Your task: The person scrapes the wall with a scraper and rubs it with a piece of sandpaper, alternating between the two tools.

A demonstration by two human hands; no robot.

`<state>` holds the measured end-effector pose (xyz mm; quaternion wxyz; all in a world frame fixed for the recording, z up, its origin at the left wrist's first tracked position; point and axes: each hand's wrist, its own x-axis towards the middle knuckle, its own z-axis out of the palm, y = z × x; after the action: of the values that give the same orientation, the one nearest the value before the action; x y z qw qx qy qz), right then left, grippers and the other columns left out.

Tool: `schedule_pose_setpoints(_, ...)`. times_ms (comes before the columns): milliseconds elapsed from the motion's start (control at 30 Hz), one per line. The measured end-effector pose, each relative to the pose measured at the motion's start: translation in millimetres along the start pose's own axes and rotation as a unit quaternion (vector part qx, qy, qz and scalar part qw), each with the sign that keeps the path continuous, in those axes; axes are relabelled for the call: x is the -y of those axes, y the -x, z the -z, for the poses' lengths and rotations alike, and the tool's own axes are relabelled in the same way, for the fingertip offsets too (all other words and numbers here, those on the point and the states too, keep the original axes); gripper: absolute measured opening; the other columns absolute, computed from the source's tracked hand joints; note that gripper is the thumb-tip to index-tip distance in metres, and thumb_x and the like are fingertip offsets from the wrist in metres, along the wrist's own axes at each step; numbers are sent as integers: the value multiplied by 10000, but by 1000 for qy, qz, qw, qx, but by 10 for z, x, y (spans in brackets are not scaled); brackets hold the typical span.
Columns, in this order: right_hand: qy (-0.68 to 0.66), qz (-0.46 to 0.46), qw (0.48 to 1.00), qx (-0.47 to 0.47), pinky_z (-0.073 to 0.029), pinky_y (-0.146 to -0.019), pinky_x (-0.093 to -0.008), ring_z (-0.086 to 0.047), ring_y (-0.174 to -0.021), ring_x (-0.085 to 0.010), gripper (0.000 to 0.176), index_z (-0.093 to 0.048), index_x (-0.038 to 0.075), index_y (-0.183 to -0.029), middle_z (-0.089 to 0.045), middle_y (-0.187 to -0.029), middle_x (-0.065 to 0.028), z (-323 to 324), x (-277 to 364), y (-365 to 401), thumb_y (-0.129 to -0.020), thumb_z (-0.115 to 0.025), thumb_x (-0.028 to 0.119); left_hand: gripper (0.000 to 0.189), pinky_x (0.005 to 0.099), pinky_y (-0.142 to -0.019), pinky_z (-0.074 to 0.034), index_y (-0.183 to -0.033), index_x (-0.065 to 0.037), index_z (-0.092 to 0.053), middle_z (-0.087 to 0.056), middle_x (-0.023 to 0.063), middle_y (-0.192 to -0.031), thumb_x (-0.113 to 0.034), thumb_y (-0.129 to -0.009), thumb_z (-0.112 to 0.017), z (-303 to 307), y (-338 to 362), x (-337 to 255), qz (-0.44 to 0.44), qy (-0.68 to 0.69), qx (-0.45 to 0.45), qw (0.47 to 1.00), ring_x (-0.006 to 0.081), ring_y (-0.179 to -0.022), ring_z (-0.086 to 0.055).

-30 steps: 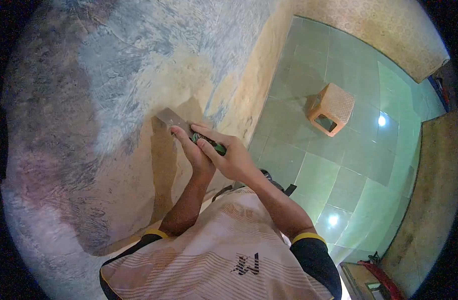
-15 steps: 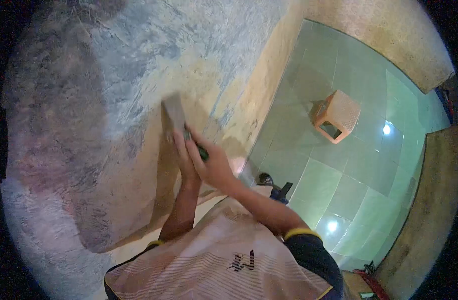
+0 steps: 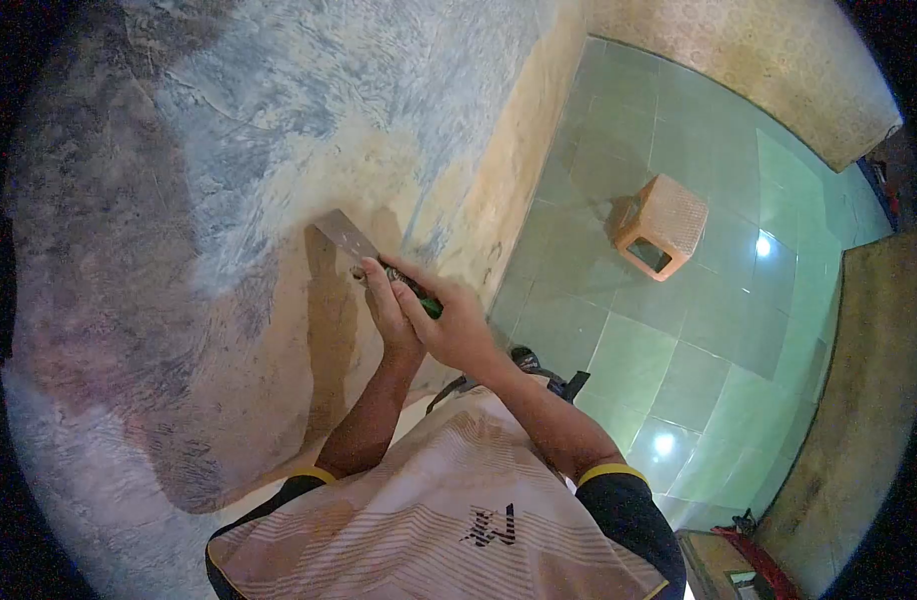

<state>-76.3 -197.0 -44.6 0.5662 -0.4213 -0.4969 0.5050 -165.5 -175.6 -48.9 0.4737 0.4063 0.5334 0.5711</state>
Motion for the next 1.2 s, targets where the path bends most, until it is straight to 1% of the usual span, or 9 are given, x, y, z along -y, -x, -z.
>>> schedule_pose_setpoints(100,67,-25,997,16,-472,-997,-329,-649,-1139,-198,386,-580,19,-1371,-697,-1214,-183,-3,160,86,-1015,-548,167,527,284,-745,-455,-1097,-62,-543,-513,21,-973,-567,-1050,-399,197,-31,349,9,86,28,996,117,-880,-522)
schedule_pose_setpoints(167,64,-12,998,4,-472,-995,-330,-650,-1133,-196,386,-581,22,-1372,-698,-1208,-188,-68,148,46,-1019,-543,174,539,314,-617,-436,-906,-47,-503,-513,5,-754,-542,-1065,-366,-22,-5,-14,14,112,-28,993,131,-701,-522)
schedule_pose_setpoints(300,-10,63,995,-75,-514,-929,-374,-693,-1098,-320,385,-610,72,-1348,-689,-1149,-250,-218,83,-317,-993,-592,221,539,324,-681,-440,-942,-14,-566,-555,30,-795,-497,-1078,-370,-21,-228,-234,-27,7,-21,999,144,-767,-539)
schedule_pose_setpoints(633,-15,32,999,-20,-495,-971,-346,-677,-1128,-260,371,-618,64,-1339,-700,-1182,-214,-57,129,-277,-1010,-565,228,570,348,-888,-431,-1128,32,-570,-589,110,-1066,-485,-1084,-334,-79,-337,-296,-44,-68,71,994,218,-982,-539)
schedule_pose_setpoints(733,18,37,999,-21,-500,-955,-346,-686,-1098,-254,370,-616,60,-1339,-704,-1161,-223,-74,88,-77,-1013,-563,226,572,313,-644,-430,-857,-10,-545,-570,41,-808,-482,-1087,-318,-150,-92,-251,-99,-43,-27,994,136,-739,-537)
schedule_pose_setpoints(967,-21,27,999,-13,-497,-950,-337,-684,-1108,-266,381,-608,86,-1360,-700,-1140,-242,-54,107,-143,-1016,-561,243,536,339,-735,-443,-952,4,-571,-568,60,-868,-457,-1092,-335,-33,-177,-197,-158,-115,6,981,166,-826,-543)
schedule_pose_setpoints(1100,46,68,997,3,-513,-902,-345,-691,-1086,-266,364,-612,71,-1347,-697,-1136,-246,-128,104,-82,-1023,-544,219,502,333,-711,-428,-959,-6,-555,-553,49,-856,-441,-1093,-344,-97,-184,-59,-134,50,-87,986,157,-812,-521)
schedule_pose_setpoints(1133,29,51,998,-16,-500,-939,-349,-678,-1120,-265,362,-616,79,-1348,-695,-1162,-235,-120,196,-253,-1021,-545,216,501,333,-716,-437,-993,-1,-569,-564,48,-866,-440,-1092,-350,181,-431,67,-92,-33,55,994,161,-813,-532)
schedule_pose_setpoints(1200,-30,29,998,-39,-487,-973,-353,-668,-1151,-265,365,-617,83,-1350,-686,-1188,-239,-139,233,-359,-1019,-549,220,504,328,-713,-438,-1005,2,-570,-564,45,-863,-446,-1090,-354,56,-280,-238,-108,-59,42,992,161,-804,-534)
